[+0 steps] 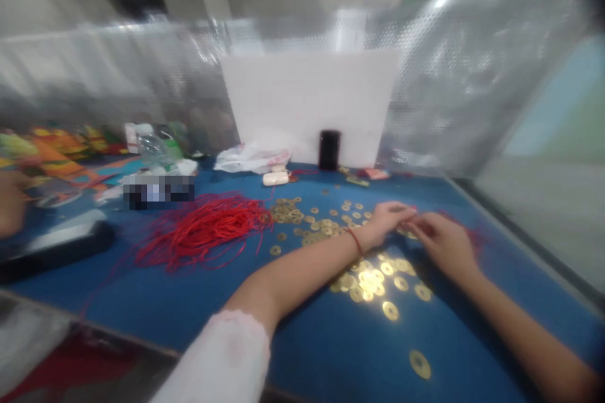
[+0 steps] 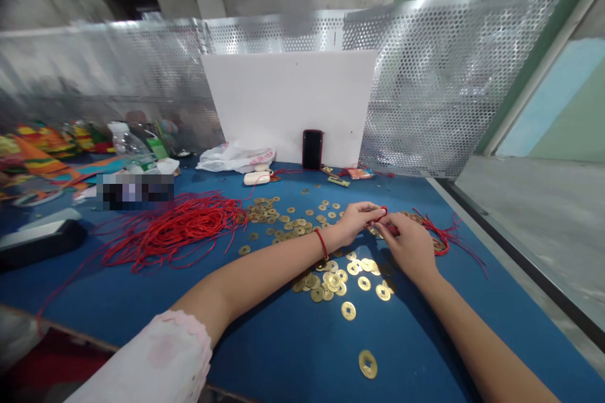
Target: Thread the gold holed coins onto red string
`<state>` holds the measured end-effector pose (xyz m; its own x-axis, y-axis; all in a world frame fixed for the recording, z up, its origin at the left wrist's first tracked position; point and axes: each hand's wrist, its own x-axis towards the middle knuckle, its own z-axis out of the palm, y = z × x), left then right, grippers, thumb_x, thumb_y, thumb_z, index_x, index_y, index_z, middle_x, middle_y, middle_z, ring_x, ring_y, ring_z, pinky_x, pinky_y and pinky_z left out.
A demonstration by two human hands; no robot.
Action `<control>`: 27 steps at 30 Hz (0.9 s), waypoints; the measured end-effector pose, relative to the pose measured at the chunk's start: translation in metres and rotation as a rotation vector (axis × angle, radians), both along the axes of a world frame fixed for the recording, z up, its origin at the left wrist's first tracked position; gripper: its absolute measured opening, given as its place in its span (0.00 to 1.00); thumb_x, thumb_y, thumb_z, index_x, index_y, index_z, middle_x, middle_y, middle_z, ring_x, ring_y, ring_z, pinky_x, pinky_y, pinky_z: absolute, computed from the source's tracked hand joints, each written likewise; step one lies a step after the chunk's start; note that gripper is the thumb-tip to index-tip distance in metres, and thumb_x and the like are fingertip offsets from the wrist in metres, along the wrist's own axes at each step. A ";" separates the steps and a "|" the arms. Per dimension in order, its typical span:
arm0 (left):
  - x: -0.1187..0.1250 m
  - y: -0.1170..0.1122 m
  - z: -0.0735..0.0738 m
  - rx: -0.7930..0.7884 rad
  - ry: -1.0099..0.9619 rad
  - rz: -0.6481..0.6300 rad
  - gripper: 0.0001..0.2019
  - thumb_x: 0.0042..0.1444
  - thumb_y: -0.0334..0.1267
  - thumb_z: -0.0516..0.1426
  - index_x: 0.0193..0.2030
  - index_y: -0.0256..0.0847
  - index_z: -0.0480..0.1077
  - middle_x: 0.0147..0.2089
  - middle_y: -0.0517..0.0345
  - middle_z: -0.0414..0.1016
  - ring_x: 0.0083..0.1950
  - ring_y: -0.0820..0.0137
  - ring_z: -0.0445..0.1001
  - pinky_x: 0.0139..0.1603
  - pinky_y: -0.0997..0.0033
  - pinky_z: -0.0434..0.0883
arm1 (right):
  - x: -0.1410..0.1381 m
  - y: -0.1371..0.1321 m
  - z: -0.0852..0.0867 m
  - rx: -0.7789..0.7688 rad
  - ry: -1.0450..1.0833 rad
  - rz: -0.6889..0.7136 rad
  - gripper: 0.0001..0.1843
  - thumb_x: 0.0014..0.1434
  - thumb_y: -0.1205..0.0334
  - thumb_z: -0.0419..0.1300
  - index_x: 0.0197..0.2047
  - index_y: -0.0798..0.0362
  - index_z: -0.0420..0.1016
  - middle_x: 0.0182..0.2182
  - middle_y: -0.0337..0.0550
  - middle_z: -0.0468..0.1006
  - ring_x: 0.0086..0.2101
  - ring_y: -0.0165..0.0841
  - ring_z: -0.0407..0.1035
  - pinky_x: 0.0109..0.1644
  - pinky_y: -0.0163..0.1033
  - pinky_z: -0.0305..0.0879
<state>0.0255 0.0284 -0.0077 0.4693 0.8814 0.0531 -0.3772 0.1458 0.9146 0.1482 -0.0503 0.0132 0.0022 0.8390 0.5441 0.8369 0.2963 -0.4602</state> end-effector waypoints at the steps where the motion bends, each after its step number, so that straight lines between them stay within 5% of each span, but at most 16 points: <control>1: 0.000 0.000 0.000 0.003 -0.004 -0.005 0.21 0.34 0.45 0.71 0.30 0.32 0.74 0.24 0.61 0.72 0.24 0.80 0.66 0.29 0.76 0.62 | 0.000 0.000 0.001 0.003 0.006 0.004 0.25 0.57 0.38 0.52 0.29 0.51 0.75 0.25 0.44 0.76 0.27 0.36 0.67 0.32 0.38 0.57; 8: -0.001 -0.002 0.002 -0.008 -0.010 0.012 0.20 0.34 0.42 0.72 0.31 0.31 0.76 0.25 0.60 0.73 0.24 0.79 0.66 0.29 0.75 0.64 | 0.001 0.002 0.000 0.010 0.267 -0.113 0.23 0.53 0.39 0.56 0.31 0.53 0.73 0.28 0.45 0.77 0.30 0.37 0.69 0.34 0.39 0.62; 14: 0.000 -0.001 -0.001 -0.003 0.008 -0.002 0.18 0.38 0.41 0.71 0.32 0.30 0.76 0.24 0.60 0.72 0.24 0.79 0.66 0.31 0.74 0.66 | 0.004 0.011 -0.003 -0.153 0.385 0.051 0.22 0.52 0.42 0.56 0.35 0.52 0.78 0.35 0.48 0.81 0.37 0.42 0.73 0.39 0.41 0.66; 19: 0.000 -0.002 0.001 0.010 0.066 -0.023 0.16 0.40 0.38 0.70 0.35 0.30 0.77 0.23 0.60 0.72 0.24 0.79 0.67 0.33 0.74 0.68 | 0.003 0.009 -0.001 -0.216 0.546 0.065 0.18 0.48 0.45 0.60 0.29 0.52 0.79 0.28 0.46 0.79 0.29 0.38 0.71 0.33 0.38 0.66; 27: 0.002 -0.005 0.000 0.030 0.096 -0.056 0.12 0.43 0.34 0.68 0.35 0.31 0.77 0.26 0.58 0.75 0.27 0.75 0.70 0.37 0.70 0.71 | 0.009 0.008 -0.003 -0.390 0.878 -0.065 0.23 0.37 0.48 0.68 0.34 0.56 0.81 0.22 0.42 0.76 0.18 0.28 0.61 0.19 0.34 0.54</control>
